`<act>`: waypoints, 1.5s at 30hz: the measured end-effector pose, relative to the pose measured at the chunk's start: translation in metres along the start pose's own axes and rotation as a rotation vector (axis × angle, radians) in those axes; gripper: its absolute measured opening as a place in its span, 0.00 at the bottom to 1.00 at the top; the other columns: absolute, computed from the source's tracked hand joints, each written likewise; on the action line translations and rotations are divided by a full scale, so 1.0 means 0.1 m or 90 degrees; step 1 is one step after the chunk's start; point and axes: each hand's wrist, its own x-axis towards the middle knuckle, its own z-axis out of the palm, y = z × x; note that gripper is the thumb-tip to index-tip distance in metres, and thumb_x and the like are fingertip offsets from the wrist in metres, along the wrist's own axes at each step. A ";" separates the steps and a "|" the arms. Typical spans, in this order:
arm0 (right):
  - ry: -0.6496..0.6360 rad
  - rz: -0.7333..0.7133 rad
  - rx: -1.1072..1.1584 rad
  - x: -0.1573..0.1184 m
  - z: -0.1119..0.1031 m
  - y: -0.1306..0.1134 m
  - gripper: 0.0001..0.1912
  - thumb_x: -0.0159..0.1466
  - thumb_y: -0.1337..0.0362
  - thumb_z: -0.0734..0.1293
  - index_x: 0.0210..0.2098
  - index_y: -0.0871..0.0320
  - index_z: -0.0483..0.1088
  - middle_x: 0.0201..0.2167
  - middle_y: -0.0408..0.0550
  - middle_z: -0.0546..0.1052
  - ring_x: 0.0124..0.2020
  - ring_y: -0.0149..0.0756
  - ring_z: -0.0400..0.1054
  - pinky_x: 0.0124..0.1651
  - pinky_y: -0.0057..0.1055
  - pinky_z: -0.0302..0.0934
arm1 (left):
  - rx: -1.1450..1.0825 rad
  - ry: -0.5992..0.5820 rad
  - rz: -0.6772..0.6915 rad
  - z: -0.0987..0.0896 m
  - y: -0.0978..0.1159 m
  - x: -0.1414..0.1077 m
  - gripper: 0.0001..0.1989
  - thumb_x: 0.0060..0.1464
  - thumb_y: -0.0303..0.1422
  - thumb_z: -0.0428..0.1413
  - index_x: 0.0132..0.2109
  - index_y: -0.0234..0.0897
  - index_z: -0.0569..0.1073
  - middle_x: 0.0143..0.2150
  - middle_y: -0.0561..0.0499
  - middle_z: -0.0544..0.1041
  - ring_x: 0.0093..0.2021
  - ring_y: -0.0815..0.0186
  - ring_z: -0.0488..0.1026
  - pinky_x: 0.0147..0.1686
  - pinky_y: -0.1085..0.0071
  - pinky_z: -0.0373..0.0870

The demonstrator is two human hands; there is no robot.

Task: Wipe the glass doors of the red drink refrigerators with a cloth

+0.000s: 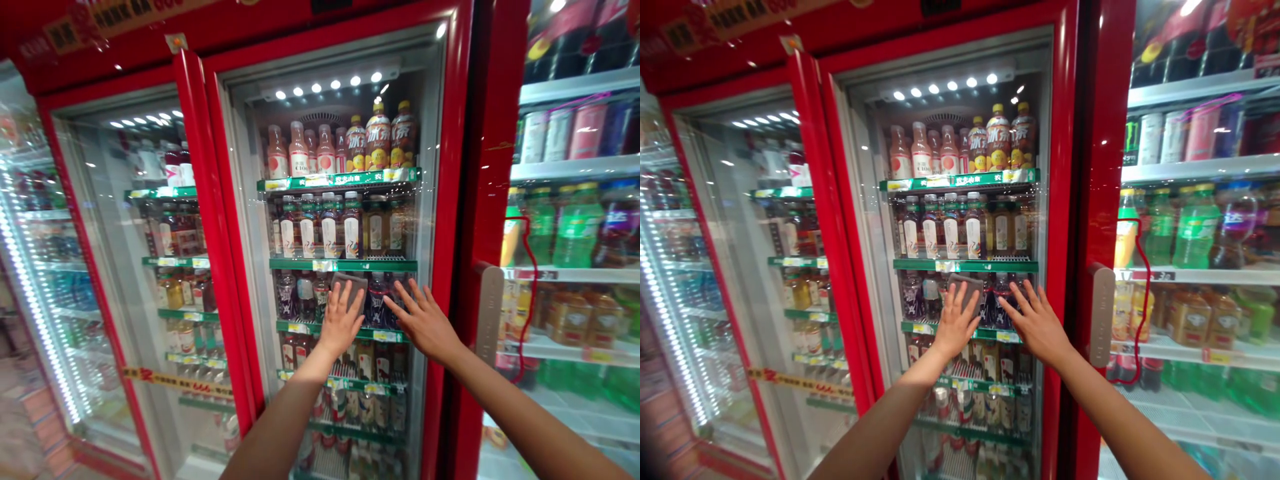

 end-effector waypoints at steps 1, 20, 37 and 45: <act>0.004 0.000 -0.002 0.00 0.03 -0.01 0.33 0.66 0.63 0.68 0.69 0.45 0.60 0.75 0.51 0.50 0.75 0.59 0.38 0.70 0.63 0.49 | 0.003 -0.013 0.026 0.00 -0.03 0.04 0.44 0.59 0.32 0.61 0.75 0.46 0.48 0.77 0.43 0.45 0.76 0.49 0.36 0.70 0.46 0.56; 0.046 0.008 -0.046 -0.01 0.20 -0.03 0.33 0.65 0.56 0.70 0.68 0.39 0.61 0.74 0.47 0.52 0.75 0.54 0.40 0.72 0.58 0.47 | 0.012 0.018 0.045 -0.27 -0.89 0.04 0.44 0.56 0.21 0.56 0.74 0.52 0.51 0.77 0.50 0.48 0.76 0.54 0.42 0.71 0.50 0.56; -0.034 -0.075 -0.007 0.86 0.27 -1.01 0.32 0.68 0.63 0.64 0.70 0.50 0.58 0.74 0.49 0.51 0.74 0.47 0.46 0.75 0.52 0.36 | -0.003 0.084 -0.111 -0.42 -1.32 -0.07 0.41 0.60 0.22 0.54 0.75 0.48 0.49 0.78 0.47 0.43 0.77 0.51 0.39 0.70 0.47 0.56; 0.028 -0.039 -0.037 0.79 0.56 -1.12 0.36 0.69 0.52 0.63 0.73 0.50 0.50 0.75 0.51 0.50 0.76 0.49 0.40 0.74 0.55 0.22 | 0.002 0.007 -0.024 -0.22 -1.08 -0.65 0.42 0.60 0.21 0.54 0.75 0.49 0.47 0.77 0.47 0.48 0.76 0.52 0.40 0.70 0.49 0.56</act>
